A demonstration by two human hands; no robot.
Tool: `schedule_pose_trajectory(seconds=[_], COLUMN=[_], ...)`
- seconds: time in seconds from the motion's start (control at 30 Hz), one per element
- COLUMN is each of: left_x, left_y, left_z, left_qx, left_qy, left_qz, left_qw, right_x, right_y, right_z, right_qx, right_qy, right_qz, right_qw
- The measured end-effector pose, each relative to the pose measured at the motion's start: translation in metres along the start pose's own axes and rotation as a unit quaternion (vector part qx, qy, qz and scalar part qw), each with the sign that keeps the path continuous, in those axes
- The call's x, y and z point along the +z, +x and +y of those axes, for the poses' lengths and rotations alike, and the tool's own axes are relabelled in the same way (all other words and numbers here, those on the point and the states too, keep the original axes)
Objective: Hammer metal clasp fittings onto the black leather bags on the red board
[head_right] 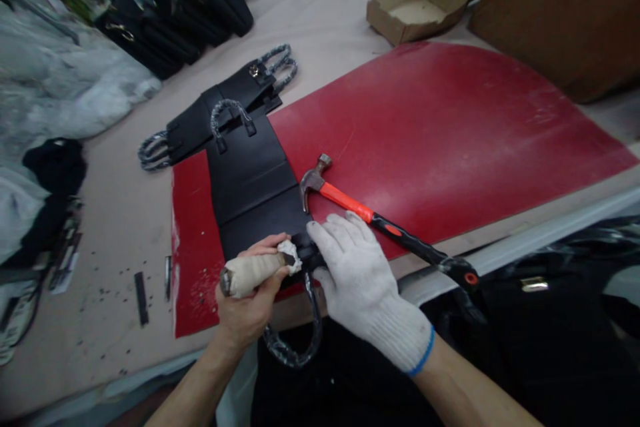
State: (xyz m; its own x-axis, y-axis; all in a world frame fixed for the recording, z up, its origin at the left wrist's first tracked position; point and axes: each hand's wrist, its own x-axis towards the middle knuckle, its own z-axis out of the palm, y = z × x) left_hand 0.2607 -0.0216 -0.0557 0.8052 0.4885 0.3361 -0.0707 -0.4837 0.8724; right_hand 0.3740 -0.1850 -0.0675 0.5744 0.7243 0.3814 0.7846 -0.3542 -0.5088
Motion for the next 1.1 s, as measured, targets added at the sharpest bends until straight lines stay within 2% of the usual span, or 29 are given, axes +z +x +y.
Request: schedule_pose_trajectory(seconds=[0.47, 0.6, 0.73, 0.87, 0.93, 1.0, 1.1], left_x=[0.001, 0.001, 0.001, 0.001, 0.001, 0.002, 0.002], left_y=[0.001, 0.000, -0.003, -0.004, -0.005, -0.005, -0.004], left_z=[-0.001, -0.003, -0.003, -0.002, -0.002, -0.002, -0.002], left_qx=[0.014, 0.035, 0.065, 0.061, 0.058, 0.060, 0.053], left_qy=[-0.002, 0.012, 0.029, 0.029, 0.021, 0.017, 0.021], left_qz=[-0.001, -0.019, -0.027, -0.020, -0.014, -0.017, -0.025], left_qw=[1.000, 0.999, 0.997, 0.997, 0.998, 0.998, 0.998], right_x=[-0.001, 0.003, 0.000, -0.020, -0.032, -0.043, -0.051], right_y=[-0.001, 0.000, -0.003, -0.011, -0.012, -0.009, -0.001], right_z=[0.002, 0.003, 0.004, 0.005, 0.010, 0.019, 0.034], right_qx=[0.005, 0.003, -0.004, 0.038, 0.073, 0.094, 0.110], right_qy=[0.001, -0.001, 0.023, 0.085, 0.045, -0.043, -0.172], right_qz=[-0.016, -0.013, 0.006, 0.070, 0.107, 0.108, 0.025], right_qw=[1.000, 1.000, 1.000, 0.993, 0.991, 0.989, 0.979])
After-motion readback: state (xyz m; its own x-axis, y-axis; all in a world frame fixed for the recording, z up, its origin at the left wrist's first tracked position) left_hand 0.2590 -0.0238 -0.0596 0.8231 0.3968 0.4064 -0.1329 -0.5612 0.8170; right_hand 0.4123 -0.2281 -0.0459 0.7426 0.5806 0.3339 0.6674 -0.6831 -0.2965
